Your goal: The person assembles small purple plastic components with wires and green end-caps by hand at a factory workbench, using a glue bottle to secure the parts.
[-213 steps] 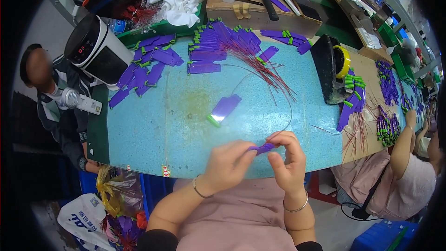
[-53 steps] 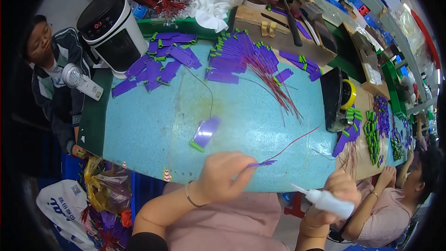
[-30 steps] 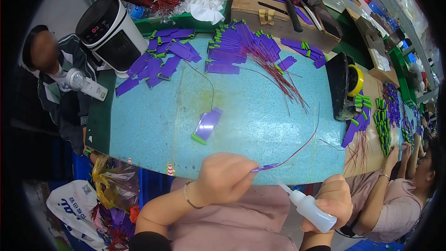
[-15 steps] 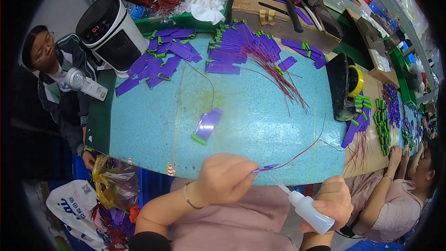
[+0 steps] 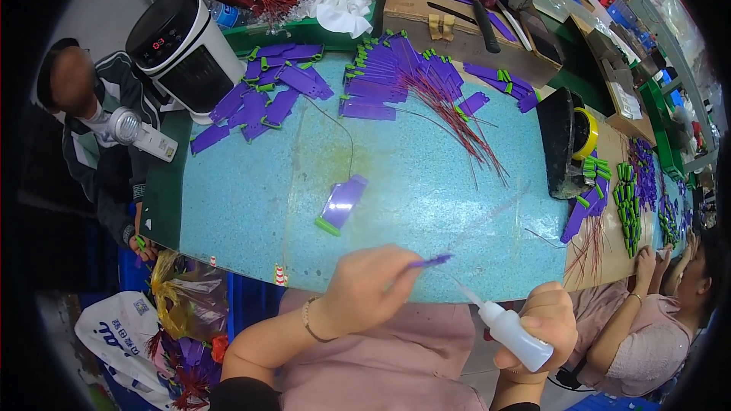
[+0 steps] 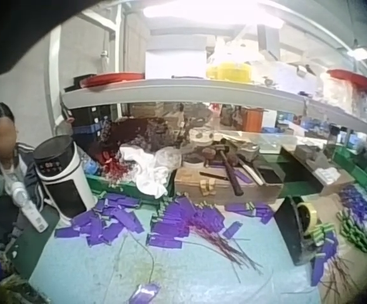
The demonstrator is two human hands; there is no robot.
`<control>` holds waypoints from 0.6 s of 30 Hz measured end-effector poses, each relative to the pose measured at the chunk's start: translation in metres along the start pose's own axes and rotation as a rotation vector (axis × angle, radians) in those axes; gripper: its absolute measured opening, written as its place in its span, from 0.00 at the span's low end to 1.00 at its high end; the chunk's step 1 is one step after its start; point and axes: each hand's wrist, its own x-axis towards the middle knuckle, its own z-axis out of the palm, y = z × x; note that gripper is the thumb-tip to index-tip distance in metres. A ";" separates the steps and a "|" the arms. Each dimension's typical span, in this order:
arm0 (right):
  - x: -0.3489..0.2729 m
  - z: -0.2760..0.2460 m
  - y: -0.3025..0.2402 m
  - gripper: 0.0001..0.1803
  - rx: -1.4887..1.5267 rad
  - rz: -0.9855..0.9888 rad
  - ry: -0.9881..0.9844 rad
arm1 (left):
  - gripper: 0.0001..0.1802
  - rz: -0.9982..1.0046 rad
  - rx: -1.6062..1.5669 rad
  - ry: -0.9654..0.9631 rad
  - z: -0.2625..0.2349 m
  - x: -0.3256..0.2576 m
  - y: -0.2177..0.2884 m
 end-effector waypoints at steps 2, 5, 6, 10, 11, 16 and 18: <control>-0.002 0.000 0.003 0.30 -0.006 0.024 0.008 | 0.06 -0.407 -0.312 -0.074 0.001 -0.003 0.002; -0.007 0.003 0.009 0.32 -0.080 0.009 -0.036 | 0.08 -0.714 -0.694 -0.096 0.000 0.000 0.007; -0.008 0.004 0.009 0.32 -0.079 0.009 -0.036 | 0.08 -0.715 -0.693 -0.096 -0.001 0.000 0.007; -0.007 0.005 0.007 0.31 -0.100 0.017 -0.074 | 0.10 -0.751 -0.726 -0.145 -0.003 -0.002 0.008; -0.006 0.006 0.007 0.30 -0.105 0.006 -0.074 | 0.09 -0.762 -0.744 -0.134 -0.003 -0.002 0.008; -0.004 0.003 0.010 0.27 -0.106 -0.015 -0.121 | 0.09 -0.755 -0.736 -0.146 -0.003 -0.001 0.009; -0.003 0.003 0.011 0.29 -0.085 -0.031 -0.135 | 0.09 -0.755 -0.739 -0.144 -0.002 -0.002 0.009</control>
